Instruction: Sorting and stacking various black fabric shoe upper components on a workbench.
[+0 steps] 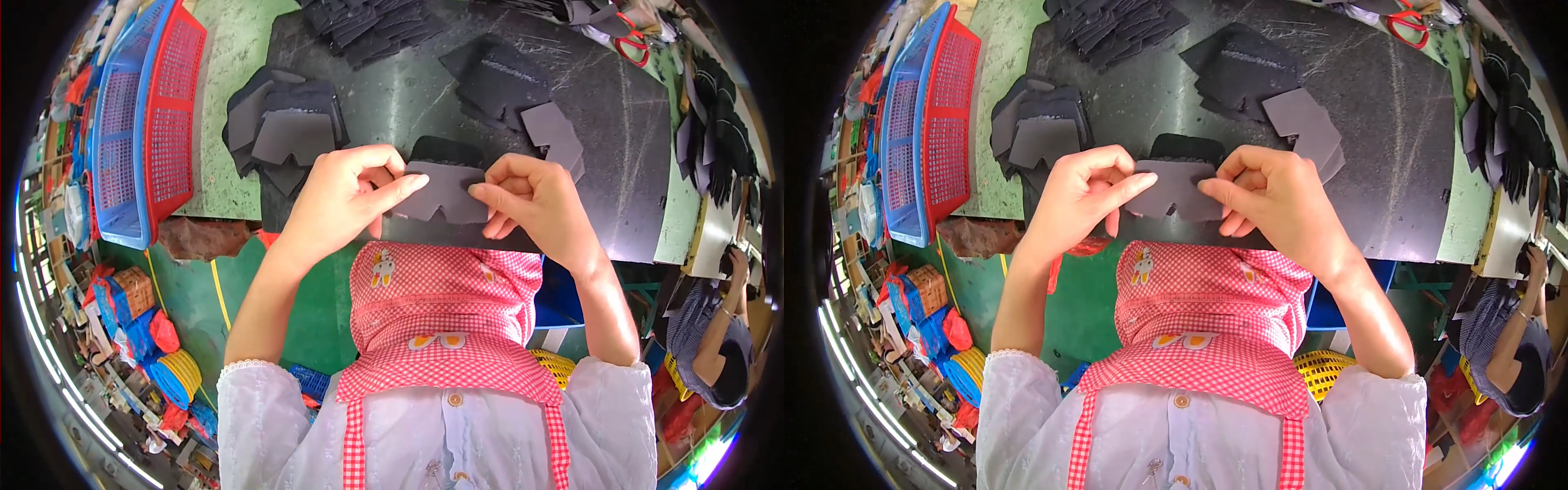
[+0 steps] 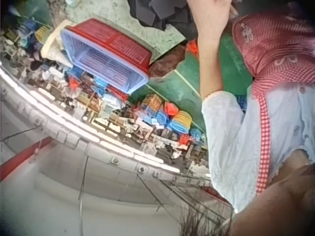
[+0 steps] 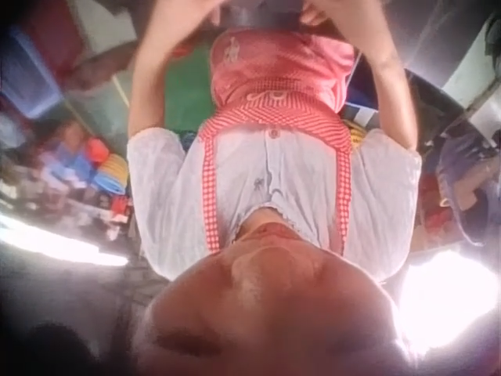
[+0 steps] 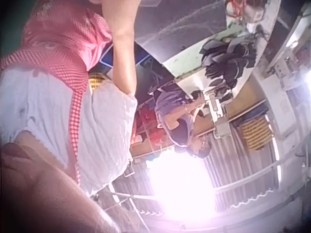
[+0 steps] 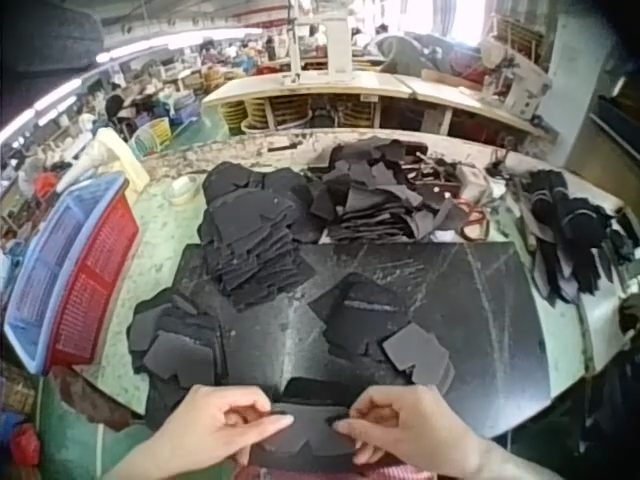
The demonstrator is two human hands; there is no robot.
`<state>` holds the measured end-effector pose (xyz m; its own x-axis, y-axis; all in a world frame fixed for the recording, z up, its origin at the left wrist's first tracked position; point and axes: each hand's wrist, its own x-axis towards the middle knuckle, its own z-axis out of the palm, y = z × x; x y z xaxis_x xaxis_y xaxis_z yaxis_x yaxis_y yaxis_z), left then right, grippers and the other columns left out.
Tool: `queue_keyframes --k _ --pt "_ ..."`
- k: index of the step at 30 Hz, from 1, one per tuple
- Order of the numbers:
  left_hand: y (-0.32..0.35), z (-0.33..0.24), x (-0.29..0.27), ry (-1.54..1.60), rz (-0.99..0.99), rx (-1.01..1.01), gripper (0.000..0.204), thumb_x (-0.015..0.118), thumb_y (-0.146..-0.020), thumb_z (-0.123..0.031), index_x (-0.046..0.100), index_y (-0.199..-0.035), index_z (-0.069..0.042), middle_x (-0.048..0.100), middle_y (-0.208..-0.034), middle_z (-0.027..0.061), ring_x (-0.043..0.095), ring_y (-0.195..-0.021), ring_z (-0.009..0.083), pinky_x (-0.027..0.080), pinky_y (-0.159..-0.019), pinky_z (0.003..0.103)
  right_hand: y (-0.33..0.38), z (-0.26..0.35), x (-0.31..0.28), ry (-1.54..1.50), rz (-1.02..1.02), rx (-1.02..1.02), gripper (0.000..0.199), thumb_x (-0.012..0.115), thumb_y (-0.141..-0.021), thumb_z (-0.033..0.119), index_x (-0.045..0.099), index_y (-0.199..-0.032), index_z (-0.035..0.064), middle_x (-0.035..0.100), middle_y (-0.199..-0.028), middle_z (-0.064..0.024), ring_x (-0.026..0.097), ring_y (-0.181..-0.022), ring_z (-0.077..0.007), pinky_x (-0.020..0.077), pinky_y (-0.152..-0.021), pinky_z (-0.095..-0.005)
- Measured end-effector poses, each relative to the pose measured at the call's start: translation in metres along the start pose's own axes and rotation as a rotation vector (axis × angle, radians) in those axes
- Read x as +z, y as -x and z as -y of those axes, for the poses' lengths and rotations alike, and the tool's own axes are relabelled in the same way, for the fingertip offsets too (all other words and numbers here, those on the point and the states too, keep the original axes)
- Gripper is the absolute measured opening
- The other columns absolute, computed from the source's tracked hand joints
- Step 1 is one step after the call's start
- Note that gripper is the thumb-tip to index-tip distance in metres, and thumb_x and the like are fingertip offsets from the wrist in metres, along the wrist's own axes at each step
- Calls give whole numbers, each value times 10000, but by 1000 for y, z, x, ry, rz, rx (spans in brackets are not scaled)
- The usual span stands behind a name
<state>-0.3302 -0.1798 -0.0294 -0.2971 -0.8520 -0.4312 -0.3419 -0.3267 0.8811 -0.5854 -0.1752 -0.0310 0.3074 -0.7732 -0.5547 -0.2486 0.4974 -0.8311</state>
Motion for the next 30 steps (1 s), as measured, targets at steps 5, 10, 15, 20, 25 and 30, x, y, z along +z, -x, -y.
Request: queue_keyframes --k 5,10,15,20,25,30 --pt "-12 13 2 -140 -6 -19 251 801 -957 -198 664 -840 -23 638 -631 1 621 -492 76 448 -483 243 -10 -3 6 181 -47 52 202 724 -1006 143 686 -973 -52 739 -771 -101 746 -700 -128 614 -633 -244" --pt "-18 16 6 -214 -25 -7 249 804 -948 -190 659 -835 -22 649 -602 40 614 -468 109 466 -483 265 -12 -3 7 219 -57 59 195 725 -1000 135 674 -937 -43 741 -753 -99 750 -688 -132 619 -631 -253" --pt "-18 5 15 -757 -70 122 183 818 -876 -123 664 -943 -48 664 -711 70 677 -622 229 547 -597 352 -12 0 12 365 -131 22 252 785 -941 154 618 -846 -9 708 -697 -92 745 -671 -139 592 -587 -288" --pt "-16 15 27 -674 -249 615 609 777 -790 29 625 -1354 -143 581 -999 87 612 -899 265 544 -809 374 0 -13 1 669 -369 -305 266 835 -888 150 602 -854 27 627 -646 -77 659 -612 -129 525 -576 -323" --pt "1 17 -12 -462 -430 520 597 688 -815 140 734 -1304 -198 529 -1087 57 558 -819 124 505 -684 241 9 -19 -41 771 -808 -414 310 859 -842 144 652 -1055 55 643 -965 -82 630 -854 -233 531 -776 -351" --pt "8 -8 -48 -847 -685 365 541 705 -854 99 715 -1323 -170 574 -1306 60 594 -1018 164 505 -836 282 7 -37 -63 870 -716 -446 325 850 -813 79 633 -1054 51 651 -1063 -95 634 -1010 -284 517 -940 -395"
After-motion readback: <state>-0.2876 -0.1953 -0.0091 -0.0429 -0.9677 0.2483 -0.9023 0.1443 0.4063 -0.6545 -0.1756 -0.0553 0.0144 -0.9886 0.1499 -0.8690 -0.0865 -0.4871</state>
